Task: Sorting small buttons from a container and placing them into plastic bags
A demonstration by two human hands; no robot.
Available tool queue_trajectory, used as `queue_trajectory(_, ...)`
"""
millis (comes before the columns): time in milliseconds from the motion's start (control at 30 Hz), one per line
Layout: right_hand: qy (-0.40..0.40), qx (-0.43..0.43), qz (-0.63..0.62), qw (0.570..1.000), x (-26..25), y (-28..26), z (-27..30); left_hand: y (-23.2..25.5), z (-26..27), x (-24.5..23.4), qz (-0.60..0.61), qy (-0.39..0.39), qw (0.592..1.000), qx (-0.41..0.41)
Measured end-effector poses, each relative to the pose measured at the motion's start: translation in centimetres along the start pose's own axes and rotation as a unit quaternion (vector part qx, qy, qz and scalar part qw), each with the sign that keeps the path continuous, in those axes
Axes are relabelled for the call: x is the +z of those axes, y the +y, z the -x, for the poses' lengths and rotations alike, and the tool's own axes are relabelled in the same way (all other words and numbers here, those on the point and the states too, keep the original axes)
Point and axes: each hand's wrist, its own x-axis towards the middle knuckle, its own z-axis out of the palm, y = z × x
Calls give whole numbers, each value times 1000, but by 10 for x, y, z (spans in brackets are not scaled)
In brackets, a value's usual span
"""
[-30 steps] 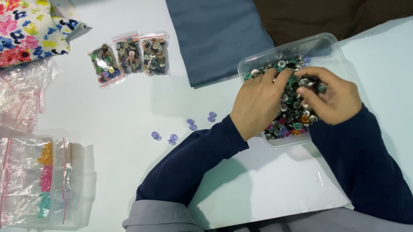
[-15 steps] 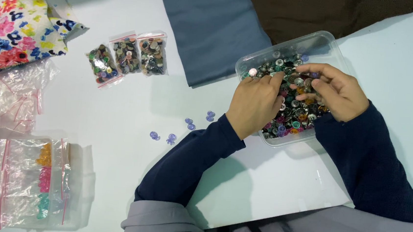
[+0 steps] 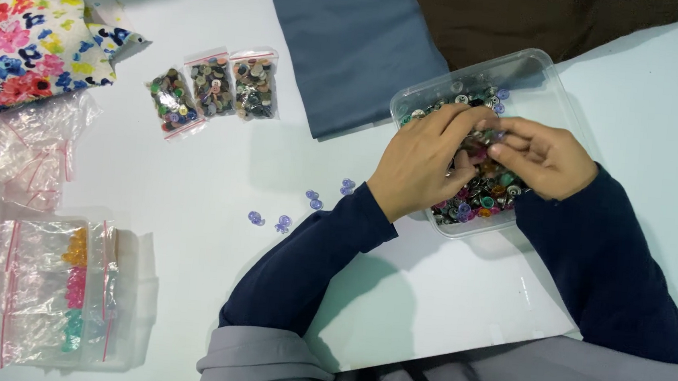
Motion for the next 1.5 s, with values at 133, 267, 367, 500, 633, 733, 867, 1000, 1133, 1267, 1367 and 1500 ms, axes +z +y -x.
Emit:
queue_trajectory(133, -4, 25, -45, 999, 4, -7, 0, -1, 1, -2, 13, 6, 1000, 15)
queue_trajectory(267, -27, 12, 76, 997, 0, 0, 3, -6, 6, 6, 25, 51, 998, 37)
queue_trajectory(367, -53, 10, 86, 995, -1, 1, 1, -8, 9, 8, 21, 63, 996, 53)
queue_trajectory(500, -92, 29, 117, 988, -6, 12, -1, -10, 7, 5, 36, 53, 995, 77)
queue_trajectory(633, -82, 84, 122, 986, 0, -4, -1, -13, 7, 6, 26, 17, 998, 56)
queue_trajectory(733, -92, 93, 48, 990, 2, -7, -2, -7, 7, 5, 9, 12, 999, 39)
queue_trajectory(867, 33, 29, 194, 980, -5, -1, -7, -1, 3, 1, 24, 59, 998, -18)
queue_trajectory(1000, 62, -54, 309, 947, -19, 9, -16, -7, 7, 16, -34, 12, 998, -60)
queue_trajectory(1133, 27, 21, 399, 916, -23, 56, -40, -15, 10, 31, -106, -8, 992, -64)
queue_trajectory(1267, -55, 65, 430, 899, -27, 68, -57, -15, 11, 33, -103, -8, 993, -53)
queue_trajectory(1367, -76, 68, 468, 878, -32, 81, -60, -17, 11, 33, -120, -38, 991, -52)
queue_trajectory(1500, -54, 40, 463, 884, -32, 79, -58, -16, 10, 32, -125, -48, 990, -45)
